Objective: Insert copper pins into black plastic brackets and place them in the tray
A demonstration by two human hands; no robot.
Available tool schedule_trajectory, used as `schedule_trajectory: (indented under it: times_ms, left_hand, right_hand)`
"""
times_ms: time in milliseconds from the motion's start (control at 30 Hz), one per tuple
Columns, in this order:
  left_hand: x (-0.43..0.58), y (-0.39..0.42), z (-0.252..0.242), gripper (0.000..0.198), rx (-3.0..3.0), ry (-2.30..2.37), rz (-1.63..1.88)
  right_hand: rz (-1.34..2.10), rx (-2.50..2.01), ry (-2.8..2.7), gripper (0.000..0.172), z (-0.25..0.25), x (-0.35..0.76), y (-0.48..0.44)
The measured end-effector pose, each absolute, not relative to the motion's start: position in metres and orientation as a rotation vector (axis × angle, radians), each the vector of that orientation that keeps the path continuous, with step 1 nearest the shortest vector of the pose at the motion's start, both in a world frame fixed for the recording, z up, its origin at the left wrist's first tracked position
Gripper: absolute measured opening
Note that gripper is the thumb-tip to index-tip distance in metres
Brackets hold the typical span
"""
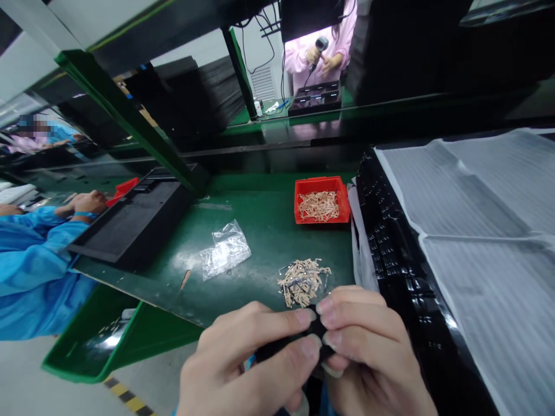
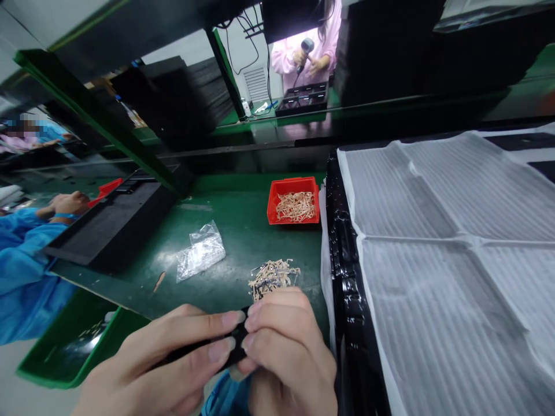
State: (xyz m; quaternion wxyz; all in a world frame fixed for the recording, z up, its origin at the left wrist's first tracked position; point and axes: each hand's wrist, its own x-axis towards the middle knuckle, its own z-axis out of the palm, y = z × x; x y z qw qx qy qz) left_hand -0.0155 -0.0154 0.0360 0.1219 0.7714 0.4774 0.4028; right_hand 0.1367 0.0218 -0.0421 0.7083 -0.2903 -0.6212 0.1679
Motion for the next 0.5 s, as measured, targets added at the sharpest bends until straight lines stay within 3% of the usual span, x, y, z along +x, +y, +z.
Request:
schedule_trajectory:
  times_ms: [100, 233, 500]
  left_hand:
    - [-0.008, -0.015, 0.031, 0.028, 2.256, 1.279, 1.093]
    - [0.000, -0.020, 0.018, 0.019, 2.206, 1.351, 1.284]
    - [0.006, -0.018, 0.013, 0.019, 2.085, 1.337, 1.332]
  right_hand:
    - [0.380, -0.650, -1.227, 0.014, -0.035, 0.128, 0.021]
    - [0.407, -0.598, -1.067, 0.029, -0.034, 0.122, 0.021]
    - [0.483, -0.632, -1.088, 0.031, -0.034, 0.126, 0.022]
